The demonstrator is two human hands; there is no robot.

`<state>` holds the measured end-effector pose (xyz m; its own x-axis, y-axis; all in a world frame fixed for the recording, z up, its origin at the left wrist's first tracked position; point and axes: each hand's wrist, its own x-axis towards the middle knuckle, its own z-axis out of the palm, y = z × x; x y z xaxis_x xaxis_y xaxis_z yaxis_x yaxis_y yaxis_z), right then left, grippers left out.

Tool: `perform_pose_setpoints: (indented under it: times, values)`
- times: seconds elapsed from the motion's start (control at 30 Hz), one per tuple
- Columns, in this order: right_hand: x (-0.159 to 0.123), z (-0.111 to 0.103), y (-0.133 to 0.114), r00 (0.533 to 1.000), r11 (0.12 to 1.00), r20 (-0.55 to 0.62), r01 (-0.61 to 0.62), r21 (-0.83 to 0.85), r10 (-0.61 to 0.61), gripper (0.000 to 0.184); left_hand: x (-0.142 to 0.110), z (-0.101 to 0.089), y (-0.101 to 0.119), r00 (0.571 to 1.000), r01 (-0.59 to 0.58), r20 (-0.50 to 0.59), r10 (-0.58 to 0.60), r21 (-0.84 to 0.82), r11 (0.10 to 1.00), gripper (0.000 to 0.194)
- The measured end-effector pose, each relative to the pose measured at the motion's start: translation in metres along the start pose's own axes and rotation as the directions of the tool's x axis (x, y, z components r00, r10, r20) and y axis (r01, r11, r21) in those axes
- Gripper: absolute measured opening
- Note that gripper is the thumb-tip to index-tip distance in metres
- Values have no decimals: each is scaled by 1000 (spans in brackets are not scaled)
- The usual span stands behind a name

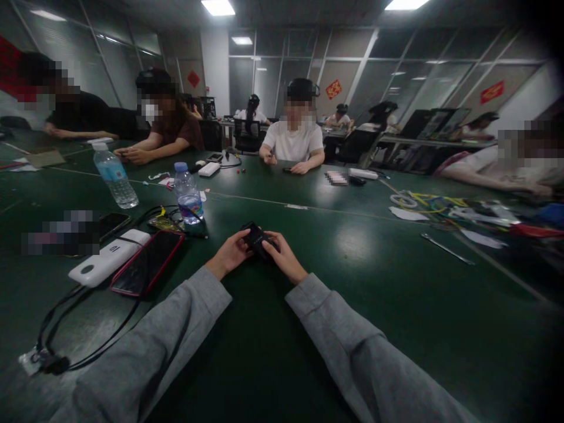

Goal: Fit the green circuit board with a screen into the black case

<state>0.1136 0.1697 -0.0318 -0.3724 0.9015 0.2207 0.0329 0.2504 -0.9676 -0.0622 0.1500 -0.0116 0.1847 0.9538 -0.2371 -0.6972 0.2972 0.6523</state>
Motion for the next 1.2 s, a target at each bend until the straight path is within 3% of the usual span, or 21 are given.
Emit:
perform_pose_setpoints:
  times: [0.3, 0.4, 0.57, 0.7, 0.83, 1.2]
  values:
    - [0, -7, -10, 980, 955, 81, -197, 222, 183, 51, -2, -1, -2, 996, -10, 90, 4, 69, 998, 32]
    - [0, -8, -8, 979, 937, 30, -200, 287, 200, 52, 1, 1, -5, 996, -70, 70, 63, 97, 993, 37]
    - [3, -8, -6, 966, 903, -104, -180, 391, 237, 54, 8, 3, -13, 986, -169, 19, 168, 139, 976, 67]
    - [3, -9, -8, 959, 891, -119, -186, 415, 256, 55, 9, 3, -19, 974, -226, 37, 224, 252, 941, 80]
    - [3, -9, -10, 958, 875, -103, -198, 442, 269, 56, 10, 2, -22, 965, -257, 34, 259, 312, 915, 82]
    - [3, -12, -11, 959, 860, -45, -229, 455, 280, 56, 8, 5, -20, 968, -245, 18, 250, 278, 929, 76]
